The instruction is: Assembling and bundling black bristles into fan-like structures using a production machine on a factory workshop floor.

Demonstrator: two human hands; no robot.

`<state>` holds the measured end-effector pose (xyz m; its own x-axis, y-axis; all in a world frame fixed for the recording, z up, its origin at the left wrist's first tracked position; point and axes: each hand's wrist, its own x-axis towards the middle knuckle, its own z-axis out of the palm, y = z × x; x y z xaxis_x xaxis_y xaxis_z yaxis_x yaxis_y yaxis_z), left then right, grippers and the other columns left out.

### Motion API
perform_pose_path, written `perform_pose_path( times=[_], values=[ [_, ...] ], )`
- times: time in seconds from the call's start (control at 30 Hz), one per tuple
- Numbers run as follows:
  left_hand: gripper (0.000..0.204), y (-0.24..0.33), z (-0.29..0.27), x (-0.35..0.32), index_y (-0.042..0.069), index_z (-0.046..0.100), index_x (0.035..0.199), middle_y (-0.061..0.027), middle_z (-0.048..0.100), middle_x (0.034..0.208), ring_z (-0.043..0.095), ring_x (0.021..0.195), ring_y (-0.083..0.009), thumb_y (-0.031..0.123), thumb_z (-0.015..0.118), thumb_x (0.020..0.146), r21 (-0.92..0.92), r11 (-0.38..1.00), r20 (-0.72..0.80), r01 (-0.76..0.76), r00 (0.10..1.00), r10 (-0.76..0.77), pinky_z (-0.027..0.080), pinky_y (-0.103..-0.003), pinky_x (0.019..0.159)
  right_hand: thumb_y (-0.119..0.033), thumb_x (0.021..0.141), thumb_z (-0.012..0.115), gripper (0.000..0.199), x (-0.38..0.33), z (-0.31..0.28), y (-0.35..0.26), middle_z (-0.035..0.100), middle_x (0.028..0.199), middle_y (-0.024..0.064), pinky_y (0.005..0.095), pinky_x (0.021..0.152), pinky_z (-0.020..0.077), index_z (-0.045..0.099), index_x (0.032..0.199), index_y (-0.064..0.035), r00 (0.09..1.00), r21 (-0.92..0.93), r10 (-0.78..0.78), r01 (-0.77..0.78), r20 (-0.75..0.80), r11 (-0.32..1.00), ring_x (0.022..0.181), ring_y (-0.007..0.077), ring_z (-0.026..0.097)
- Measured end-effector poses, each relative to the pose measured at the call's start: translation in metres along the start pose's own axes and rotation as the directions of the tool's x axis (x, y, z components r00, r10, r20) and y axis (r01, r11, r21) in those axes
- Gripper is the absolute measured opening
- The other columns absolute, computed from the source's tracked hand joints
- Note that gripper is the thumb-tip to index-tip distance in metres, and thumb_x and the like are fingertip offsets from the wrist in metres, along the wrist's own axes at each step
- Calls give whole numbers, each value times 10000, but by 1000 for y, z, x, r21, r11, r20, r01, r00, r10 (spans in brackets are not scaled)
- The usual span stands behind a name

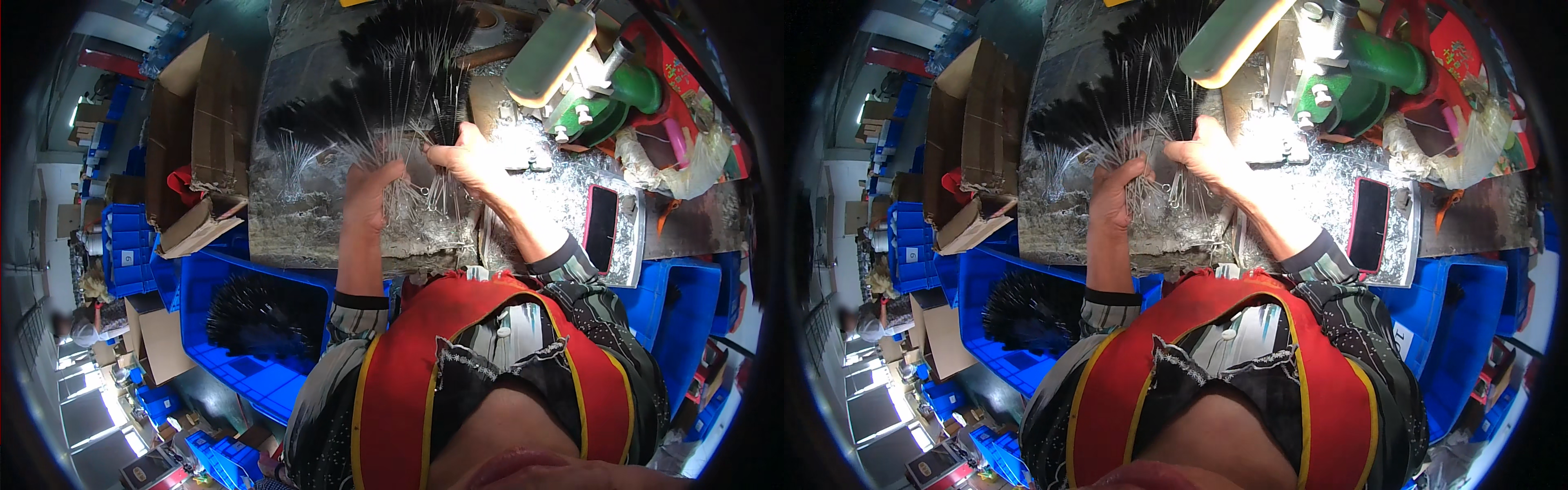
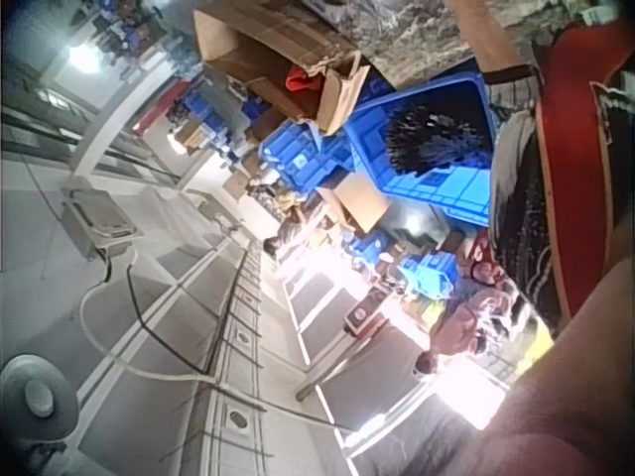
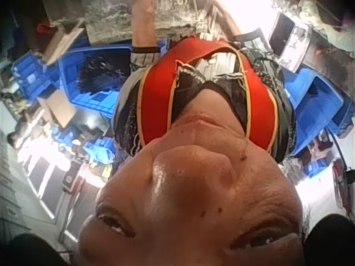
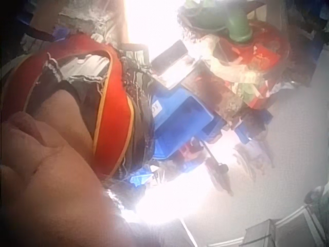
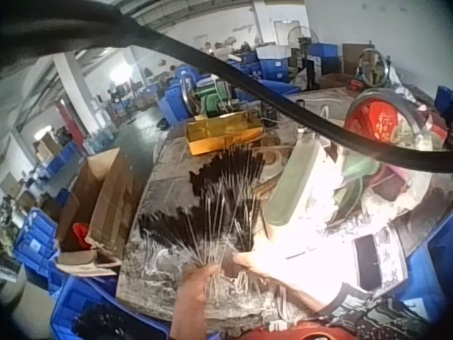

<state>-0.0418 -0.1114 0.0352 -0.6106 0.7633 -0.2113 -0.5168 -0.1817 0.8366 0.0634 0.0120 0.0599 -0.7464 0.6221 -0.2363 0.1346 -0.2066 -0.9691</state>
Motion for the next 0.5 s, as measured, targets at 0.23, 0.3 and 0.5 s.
perform_pose_path(
  times=[0.23, 0.3, 0.5],
  values=[
    [289, 14, -11, -19, -43, 526, 963, -95, 573, 722, 571, 611, -175, -1, 549, 678, 192, 972, -80, -136, 985, 154, 479, -260, 539, -63, 670, 600, 241, 7, -7, 5, 570, 669, 57, 245, 596, 414, 542, 879, 41, 992, -126, -112, 119, 62, 985, 636, 116, 521],
    [268, 21, -4, -27, -40, 529, 949, -95, 570, 718, 566, 604, -174, 13, 549, 687, 218, 969, -77, -115, 988, 135, 472, -261, 525, -44, 697, 566, 178, 5, -6, 4, 570, 657, 61, 246, 581, 421, 550, 862, 23, 969, 33, -197, 194, 147, 980, 595, 123, 520],
    [217, 27, -16, -31, -15, 505, 932, -62, 540, 647, 470, 492, -106, 55, 548, 732, 312, 946, -37, -90, 994, 107, 372, -230, 432, -73, 754, 562, 90, 0, 2, -1, 536, 589, 26, 226, 462, 391, 537, 812, -10, 971, 33, -96, 91, 220, 995, 477, 92, 481]
  ],
)
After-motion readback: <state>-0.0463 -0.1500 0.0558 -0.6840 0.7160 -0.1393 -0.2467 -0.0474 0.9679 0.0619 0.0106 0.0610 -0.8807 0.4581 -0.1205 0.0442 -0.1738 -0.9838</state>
